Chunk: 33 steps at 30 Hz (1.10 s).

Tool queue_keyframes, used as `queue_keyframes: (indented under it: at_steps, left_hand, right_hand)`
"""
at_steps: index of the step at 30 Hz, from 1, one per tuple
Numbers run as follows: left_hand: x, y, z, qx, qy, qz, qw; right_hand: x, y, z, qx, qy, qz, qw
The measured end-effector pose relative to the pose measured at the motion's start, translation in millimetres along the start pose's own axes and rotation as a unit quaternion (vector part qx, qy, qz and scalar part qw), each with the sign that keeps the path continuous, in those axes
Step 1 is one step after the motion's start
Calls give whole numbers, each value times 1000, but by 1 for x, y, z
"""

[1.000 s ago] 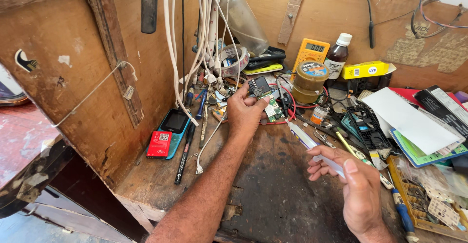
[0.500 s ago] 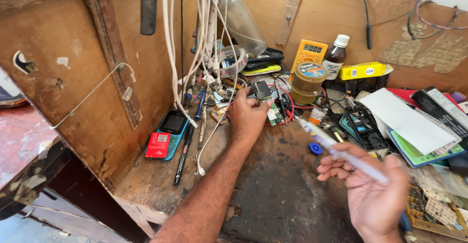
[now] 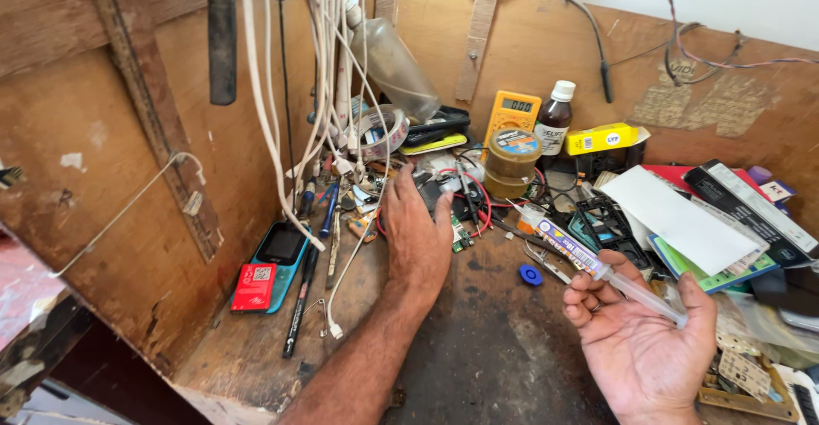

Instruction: The person handles a small circuit board, turning it over and inspecting it. They then use a syringe to apply a liquid substance to specific points on the board. The person places the board down and continues to handle the syringe.

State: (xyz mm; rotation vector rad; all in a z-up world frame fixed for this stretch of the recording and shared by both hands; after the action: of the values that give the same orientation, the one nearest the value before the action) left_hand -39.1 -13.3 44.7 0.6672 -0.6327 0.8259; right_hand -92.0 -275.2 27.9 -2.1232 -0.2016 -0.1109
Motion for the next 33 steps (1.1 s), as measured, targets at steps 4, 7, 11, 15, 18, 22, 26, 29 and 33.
queue_keyframes:
  at_steps: [4,7,11,15,18,22,26,29,33]
  left_hand:
    - [-5,10,13,9,-98,59,993]
    - [-23,-2,29,-200,74,-256,943]
    - [-32,-17,34,-399,142,-352,835]
    - [-30,-22,28,-431,210,-336,811]
    - [-25,-19,26,-458,253,-320,789]
    - [-19,-18,25,-504,323,-290,747]
    - [-20,-18,22,-512,297,-280,756]
    - [-20,-21,20,-514,297,-259,762]
    - [-20,-22,16,-510,302,-245,768]
  right_hand:
    - [3,-7,3,3,14,-16,1000]
    - [7,-18,8,8,11,-49,999]
    - [12,-28,21,-19,-25,-45,998]
    - [15,-30,26,-70,-41,-10,997]
    - [18,-25,31,-174,-65,90,979]
    - [19,-18,30,-197,-10,63,978]
    - [15,-16,34,-304,41,98,947]
    - [13,-17,39,-360,75,89,926]
    - [13,-20,42,-409,110,84,902]
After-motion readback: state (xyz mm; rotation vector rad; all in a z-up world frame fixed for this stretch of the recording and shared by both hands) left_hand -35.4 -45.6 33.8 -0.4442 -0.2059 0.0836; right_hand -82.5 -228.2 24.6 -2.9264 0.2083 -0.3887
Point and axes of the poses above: each hand's wrist, its own x-axis towards the middle knuckle, its own y-axis out of the back of the hand, z = x × y, the point moved 1 cm from there along x, towards the middle knuckle, and after that the axes turned 12 degrees about x, right-handed, at the moved point
